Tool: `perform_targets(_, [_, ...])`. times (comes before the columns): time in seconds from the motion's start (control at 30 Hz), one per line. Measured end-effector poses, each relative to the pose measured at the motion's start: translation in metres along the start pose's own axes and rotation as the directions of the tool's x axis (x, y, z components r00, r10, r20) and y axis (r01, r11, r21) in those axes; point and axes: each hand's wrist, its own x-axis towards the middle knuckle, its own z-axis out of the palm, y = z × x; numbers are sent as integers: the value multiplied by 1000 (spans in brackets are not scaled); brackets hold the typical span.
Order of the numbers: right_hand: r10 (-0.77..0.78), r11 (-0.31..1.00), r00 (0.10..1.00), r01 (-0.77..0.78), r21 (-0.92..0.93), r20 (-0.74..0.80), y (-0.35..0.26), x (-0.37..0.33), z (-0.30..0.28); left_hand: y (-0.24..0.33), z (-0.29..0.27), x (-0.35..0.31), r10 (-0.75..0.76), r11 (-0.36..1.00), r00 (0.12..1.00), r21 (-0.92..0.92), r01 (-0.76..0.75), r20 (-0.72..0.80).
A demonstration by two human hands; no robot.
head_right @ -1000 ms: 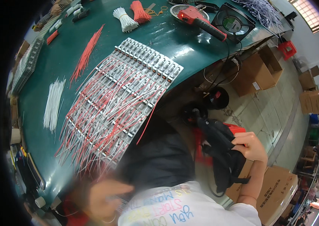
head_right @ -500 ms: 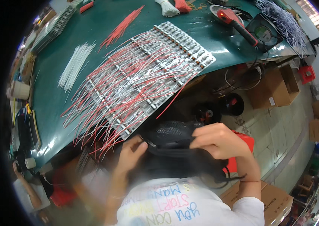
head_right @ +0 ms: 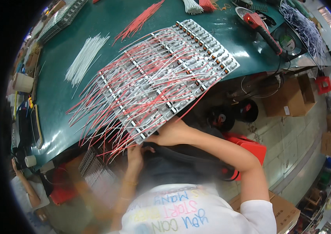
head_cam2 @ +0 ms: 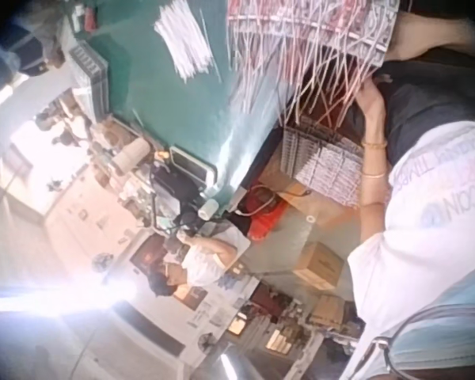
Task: The person uses a soldering iron to attach white and red wires to a grid-like metal frame. They pick up individual wires, place them into slots on the frame, and apply heat to secure them. The person also organizes bundles of white and red wires on the table.
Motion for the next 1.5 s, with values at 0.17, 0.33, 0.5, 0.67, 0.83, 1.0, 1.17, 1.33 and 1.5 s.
perform_targets(0.17, [-30, 1000, 992, 29, 12, 126, -21, 27, -3, -1, -6, 1, 11, 996, 998, 92, -16, 62])
perform_targets(0.33, [-32, 999, 990, 32, 5, 138, -20, 22, -4, -22, -23, 7, 170, 930, 977, 308, -201, 126])
perform_targets(0.5, [13, 1000, 992, -12, -15, 127, -11, 15, 9, -37, -28, 11, 274, 903, 951, 302, -305, 143])
perform_targets(0.67, [-46, 999, 997, 45, -9, -68, 9, 8, 22, -23, -10, 10, 270, 931, 962, 268, -248, -48])
perform_targets(0.83, [37, 982, 995, -19, 186, -90, 24, 0, 27, 5, -10, 9, 361, 699, 921, 611, -371, 146])
perform_targets(1.0, [130, 974, 989, -142, 178, 75, 20, 0, 23, 9, 1, -1, 582, 186, 783, 900, -394, 222])
perform_targets(1.17, [81, 988, 986, -61, 140, -147, 21, -6, 45, 21, -12, -1, 441, 77, 851, 933, -352, 284])
perform_targets(1.33, [85, 979, 996, -82, 189, -11, 18, -4, 35, 13, -26, 12, 462, 10, 736, 827, -562, 495])
perform_targets(1.5, [98, 865, 985, -156, 476, 143, 8, -10, -1, -12, -43, 21, 561, 0, 688, 831, -557, 461])
